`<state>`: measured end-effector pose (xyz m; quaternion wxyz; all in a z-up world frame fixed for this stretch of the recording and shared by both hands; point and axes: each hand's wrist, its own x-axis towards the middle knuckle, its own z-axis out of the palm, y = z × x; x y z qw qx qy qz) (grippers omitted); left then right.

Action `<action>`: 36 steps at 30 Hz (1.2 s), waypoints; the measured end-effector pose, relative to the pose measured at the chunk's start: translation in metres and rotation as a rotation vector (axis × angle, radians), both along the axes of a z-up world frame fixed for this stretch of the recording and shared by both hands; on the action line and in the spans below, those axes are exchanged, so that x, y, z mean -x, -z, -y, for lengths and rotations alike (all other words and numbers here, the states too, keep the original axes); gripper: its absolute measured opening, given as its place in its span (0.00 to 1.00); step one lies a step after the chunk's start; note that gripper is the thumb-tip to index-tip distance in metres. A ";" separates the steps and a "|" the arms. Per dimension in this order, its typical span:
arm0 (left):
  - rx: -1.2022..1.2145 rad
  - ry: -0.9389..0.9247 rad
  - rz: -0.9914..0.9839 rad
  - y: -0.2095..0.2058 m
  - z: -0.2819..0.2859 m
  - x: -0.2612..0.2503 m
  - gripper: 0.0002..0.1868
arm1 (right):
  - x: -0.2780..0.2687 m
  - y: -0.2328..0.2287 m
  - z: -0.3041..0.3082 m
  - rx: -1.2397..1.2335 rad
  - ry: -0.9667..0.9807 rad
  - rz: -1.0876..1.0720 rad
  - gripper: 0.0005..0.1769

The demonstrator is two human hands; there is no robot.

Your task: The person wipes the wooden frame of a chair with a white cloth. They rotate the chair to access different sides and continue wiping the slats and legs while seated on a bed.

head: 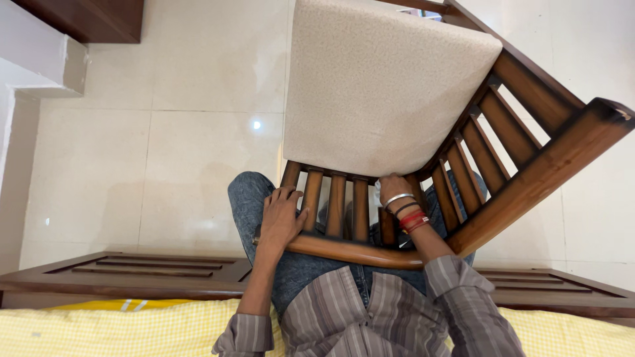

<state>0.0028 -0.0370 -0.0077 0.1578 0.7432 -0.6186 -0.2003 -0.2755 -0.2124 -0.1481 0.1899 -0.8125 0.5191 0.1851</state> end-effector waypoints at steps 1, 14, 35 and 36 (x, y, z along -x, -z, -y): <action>-0.007 0.000 0.000 0.000 0.001 0.000 0.23 | -0.003 -0.022 -0.001 -0.073 -0.035 -0.067 0.17; -0.012 0.015 0.018 0.004 0.000 -0.001 0.23 | -0.003 -0.018 0.005 -0.028 -0.092 -0.048 0.12; -0.051 0.011 0.014 0.002 0.001 -0.002 0.23 | -0.004 0.004 0.003 -0.112 -0.007 0.009 0.23; -0.056 0.007 0.009 0.002 0.001 -0.001 0.24 | -0.003 -0.004 -0.002 -0.132 -0.020 -0.009 0.25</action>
